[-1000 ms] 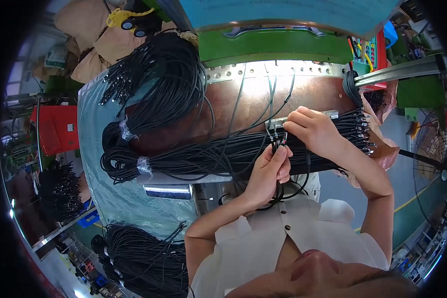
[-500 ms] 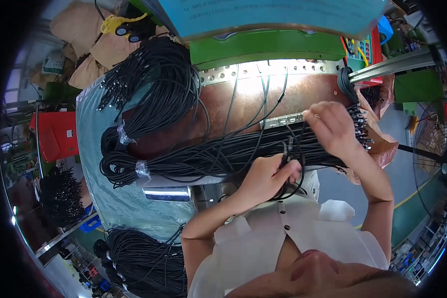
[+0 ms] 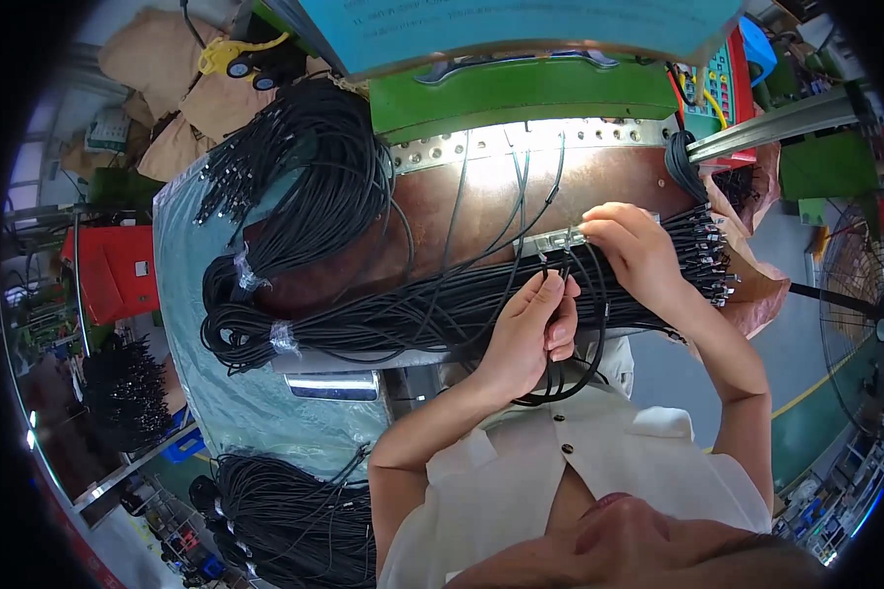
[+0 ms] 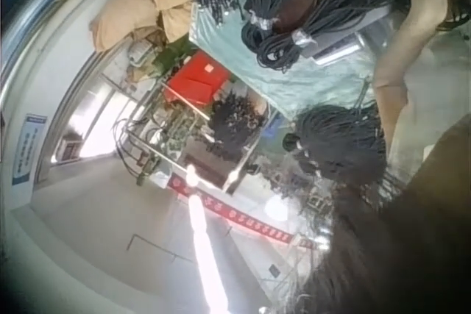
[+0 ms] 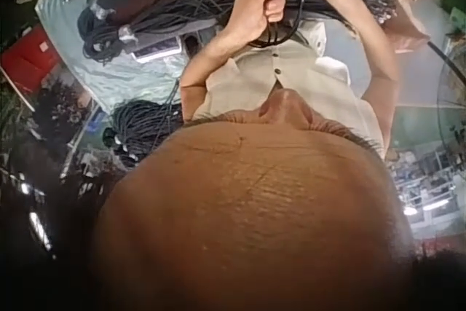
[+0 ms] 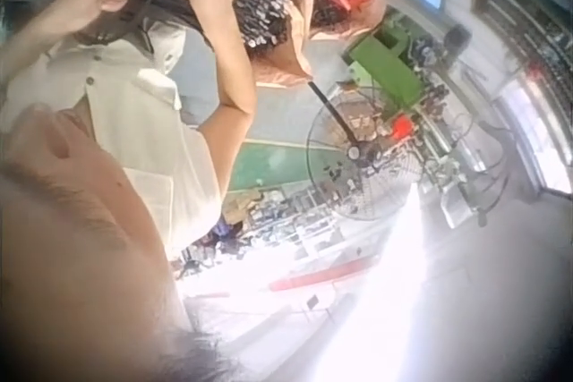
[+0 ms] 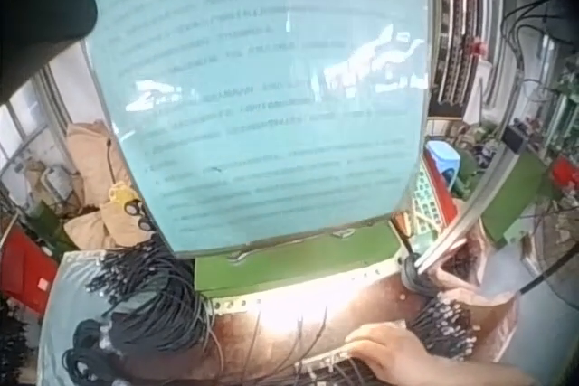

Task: Inserting individual electrical wires into a connector block to assemble a cable harness bundle.

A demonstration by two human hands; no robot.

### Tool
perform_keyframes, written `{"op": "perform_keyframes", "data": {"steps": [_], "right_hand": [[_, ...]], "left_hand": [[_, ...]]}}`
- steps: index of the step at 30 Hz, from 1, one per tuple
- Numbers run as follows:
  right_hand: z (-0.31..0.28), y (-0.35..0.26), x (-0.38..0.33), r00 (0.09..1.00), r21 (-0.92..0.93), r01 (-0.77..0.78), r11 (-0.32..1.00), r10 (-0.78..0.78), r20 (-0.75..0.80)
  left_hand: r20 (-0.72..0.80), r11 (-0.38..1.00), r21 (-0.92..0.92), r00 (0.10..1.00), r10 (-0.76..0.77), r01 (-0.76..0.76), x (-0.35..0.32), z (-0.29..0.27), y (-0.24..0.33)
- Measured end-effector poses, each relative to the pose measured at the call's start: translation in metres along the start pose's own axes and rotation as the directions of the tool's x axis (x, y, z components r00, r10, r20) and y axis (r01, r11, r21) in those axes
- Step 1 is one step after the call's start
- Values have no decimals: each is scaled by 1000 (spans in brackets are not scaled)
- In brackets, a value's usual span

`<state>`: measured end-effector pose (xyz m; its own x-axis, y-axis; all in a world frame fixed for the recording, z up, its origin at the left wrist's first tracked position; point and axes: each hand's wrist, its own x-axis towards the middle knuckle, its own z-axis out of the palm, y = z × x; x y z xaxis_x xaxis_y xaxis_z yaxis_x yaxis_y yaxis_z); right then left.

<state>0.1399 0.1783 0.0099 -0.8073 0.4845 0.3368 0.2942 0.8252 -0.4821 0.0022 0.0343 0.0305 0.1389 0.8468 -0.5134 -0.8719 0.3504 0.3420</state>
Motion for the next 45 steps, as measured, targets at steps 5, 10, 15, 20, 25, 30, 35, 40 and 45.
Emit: {"op": "perform_keyframes", "data": {"steps": [5,10,15,20,25,30,35,40,45], "right_hand": [[-16,-19,8,966,-81,237,968,-243,-85],[-20,12,-13,980,290,-120,949,161,-120],[-10,17,-11,988,224,-132,966,146,-49],[-13,24,-6,983,237,-153,959,122,138],[-18,23,1,978,212,-143,967,106,178],[-14,19,-1,965,187,-263,947,253,76],[-19,16,1,981,202,-185,962,169,90],[-24,15,6,980,82,-141,987,127,156],[-27,17,7,968,9,-133,991,128,215]], "left_hand": [[153,946,269,962,-229,182,-1,8,6],[154,740,629,971,183,-239,-6,12,21],[131,962,270,991,-4,-32,10,11,15],[157,982,176,983,-94,66,18,6,3],[211,986,134,970,-123,95,21,0,6],[219,988,123,968,-122,97,24,-1,4],[235,988,116,963,-131,106,25,-3,6],[249,983,111,953,-171,147,29,-2,10],[250,974,153,948,-199,164,31,2,13]]}}
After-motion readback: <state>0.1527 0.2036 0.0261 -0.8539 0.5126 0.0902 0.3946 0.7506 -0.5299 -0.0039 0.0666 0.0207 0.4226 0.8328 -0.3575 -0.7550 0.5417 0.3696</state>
